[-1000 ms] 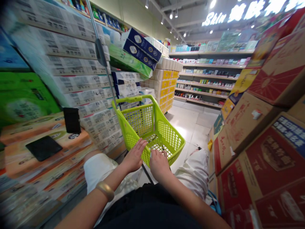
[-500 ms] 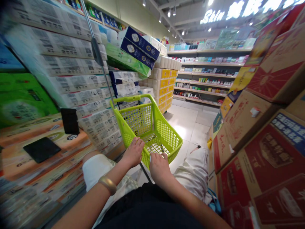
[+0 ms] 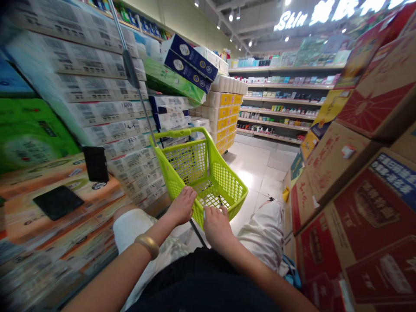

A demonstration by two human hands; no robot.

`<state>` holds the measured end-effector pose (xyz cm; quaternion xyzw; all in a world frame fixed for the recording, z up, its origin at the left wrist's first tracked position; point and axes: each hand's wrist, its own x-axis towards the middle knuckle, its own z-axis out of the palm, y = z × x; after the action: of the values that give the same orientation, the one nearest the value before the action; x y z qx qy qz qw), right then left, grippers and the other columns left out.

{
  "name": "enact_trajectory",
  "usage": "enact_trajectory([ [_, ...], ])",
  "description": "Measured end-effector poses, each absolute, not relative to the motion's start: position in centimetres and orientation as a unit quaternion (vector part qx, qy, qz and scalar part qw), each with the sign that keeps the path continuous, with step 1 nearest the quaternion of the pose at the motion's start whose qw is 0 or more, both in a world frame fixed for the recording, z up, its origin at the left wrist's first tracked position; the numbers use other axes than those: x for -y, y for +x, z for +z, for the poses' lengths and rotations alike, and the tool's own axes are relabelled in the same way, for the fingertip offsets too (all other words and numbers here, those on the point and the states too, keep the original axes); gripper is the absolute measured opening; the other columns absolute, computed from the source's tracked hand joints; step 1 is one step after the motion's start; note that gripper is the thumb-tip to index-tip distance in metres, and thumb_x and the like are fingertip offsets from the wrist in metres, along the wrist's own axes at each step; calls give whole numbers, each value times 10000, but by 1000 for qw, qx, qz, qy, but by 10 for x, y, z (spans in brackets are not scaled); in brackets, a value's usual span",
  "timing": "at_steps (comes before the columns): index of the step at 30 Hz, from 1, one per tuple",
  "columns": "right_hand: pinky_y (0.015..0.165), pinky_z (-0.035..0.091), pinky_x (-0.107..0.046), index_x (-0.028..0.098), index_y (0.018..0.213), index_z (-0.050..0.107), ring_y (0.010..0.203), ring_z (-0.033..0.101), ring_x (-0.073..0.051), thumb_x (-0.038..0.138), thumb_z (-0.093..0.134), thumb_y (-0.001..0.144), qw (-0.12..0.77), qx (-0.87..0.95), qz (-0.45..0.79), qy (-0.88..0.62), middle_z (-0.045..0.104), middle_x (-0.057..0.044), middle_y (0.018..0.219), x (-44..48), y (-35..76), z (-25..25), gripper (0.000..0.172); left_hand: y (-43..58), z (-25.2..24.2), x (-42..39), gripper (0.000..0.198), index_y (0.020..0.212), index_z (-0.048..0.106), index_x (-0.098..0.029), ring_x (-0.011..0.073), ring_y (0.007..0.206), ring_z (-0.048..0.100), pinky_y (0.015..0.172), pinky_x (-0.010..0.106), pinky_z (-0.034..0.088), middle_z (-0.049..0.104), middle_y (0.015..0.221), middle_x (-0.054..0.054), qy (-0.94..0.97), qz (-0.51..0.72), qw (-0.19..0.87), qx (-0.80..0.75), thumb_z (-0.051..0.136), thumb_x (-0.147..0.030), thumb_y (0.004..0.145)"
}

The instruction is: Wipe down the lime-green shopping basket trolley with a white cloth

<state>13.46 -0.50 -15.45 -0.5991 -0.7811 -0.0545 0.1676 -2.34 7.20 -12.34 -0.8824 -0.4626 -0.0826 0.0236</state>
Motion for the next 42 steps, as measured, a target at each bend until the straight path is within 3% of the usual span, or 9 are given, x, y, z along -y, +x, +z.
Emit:
enact_trajectory([
  [16,955,340,-389,156,1265,507,1014,622,-218,173,465,910,145,776,-25,-614,671,-114,1089,4,128,-142,358,-25,-126,-69,415,1093,487,-164,296,1322,283,1162,489,217,448,1246,148,-884,-117,-21,452,523,-95,686],
  [21,919,348,-395,150,1170,557,961,639,-226,167,416,925,134,779,-10,-612,677,-130,1066,-25,107,-130,284,-26,-126,-67,404,1077,497,-180,286,1312,309,1152,497,240,456,1238,122,-878,-113,-15,466,514,-80,687],
  [28,953,343,-375,166,1266,502,1037,623,-216,209,472,921,150,775,-8,-613,670,-118,1120,5,123,-139,349,-30,-125,-66,415,1087,486,-168,283,1319,292,1169,464,234,446,1236,131,-881,-123,-19,457,527,-85,683],
  [42,950,342,-391,150,1254,514,1061,612,-231,200,439,920,163,770,38,-616,657,-132,1148,-3,113,-131,345,-30,-129,-64,395,1062,480,-166,288,1302,301,1160,463,251,450,1205,128,-882,-138,-12,451,522,-86,678],
])
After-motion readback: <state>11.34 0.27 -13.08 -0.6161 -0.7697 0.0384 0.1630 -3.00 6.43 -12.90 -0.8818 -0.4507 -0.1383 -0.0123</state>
